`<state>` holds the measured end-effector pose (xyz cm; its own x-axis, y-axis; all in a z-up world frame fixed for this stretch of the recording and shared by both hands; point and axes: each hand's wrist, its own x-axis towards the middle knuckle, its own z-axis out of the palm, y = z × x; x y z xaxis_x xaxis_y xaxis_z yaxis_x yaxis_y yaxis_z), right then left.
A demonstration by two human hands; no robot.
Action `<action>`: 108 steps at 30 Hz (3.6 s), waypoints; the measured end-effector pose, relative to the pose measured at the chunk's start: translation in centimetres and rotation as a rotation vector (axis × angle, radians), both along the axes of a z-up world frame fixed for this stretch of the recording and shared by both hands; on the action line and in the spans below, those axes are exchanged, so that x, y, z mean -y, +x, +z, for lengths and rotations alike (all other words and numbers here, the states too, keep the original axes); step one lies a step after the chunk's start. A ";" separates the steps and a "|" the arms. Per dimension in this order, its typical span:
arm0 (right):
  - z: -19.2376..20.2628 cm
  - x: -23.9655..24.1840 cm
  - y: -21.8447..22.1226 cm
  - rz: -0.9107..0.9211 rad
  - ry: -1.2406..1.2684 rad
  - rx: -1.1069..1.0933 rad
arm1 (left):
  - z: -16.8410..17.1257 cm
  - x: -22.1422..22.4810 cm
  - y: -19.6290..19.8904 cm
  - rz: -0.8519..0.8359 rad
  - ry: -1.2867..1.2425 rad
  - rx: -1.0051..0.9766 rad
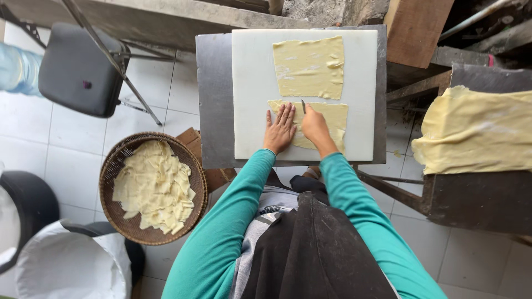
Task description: The person cuts a large sheet of pale dough into smaller rectangular pieces using a knife on a white cutting board. The cut pieces are then transferred into a woven basket. The person repeats this process with multiple sheets of dough.
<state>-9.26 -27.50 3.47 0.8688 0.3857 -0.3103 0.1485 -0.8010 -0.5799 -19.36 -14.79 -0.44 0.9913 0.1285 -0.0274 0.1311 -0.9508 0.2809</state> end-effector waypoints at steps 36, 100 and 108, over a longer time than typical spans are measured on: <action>4.8 6.8 -6.1 -0.125 -0.084 0.434 | 0.6 -2.7 8.0 0.159 -0.399 0.316; -2.7 -10.5 9.0 0.009 -0.143 0.183 | -5.2 -7.2 16.2 0.224 0.007 0.198; 0.6 -0.6 3.0 0.009 -0.085 0.084 | -0.9 -6.1 17.3 0.237 -0.058 0.061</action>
<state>-6.22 -26.87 4.09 0.8898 0.3692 -0.2681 0.2014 -0.8451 -0.4951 -2.08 -8.67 -1.31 0.9338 0.3574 0.0172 0.3294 -0.8775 0.3485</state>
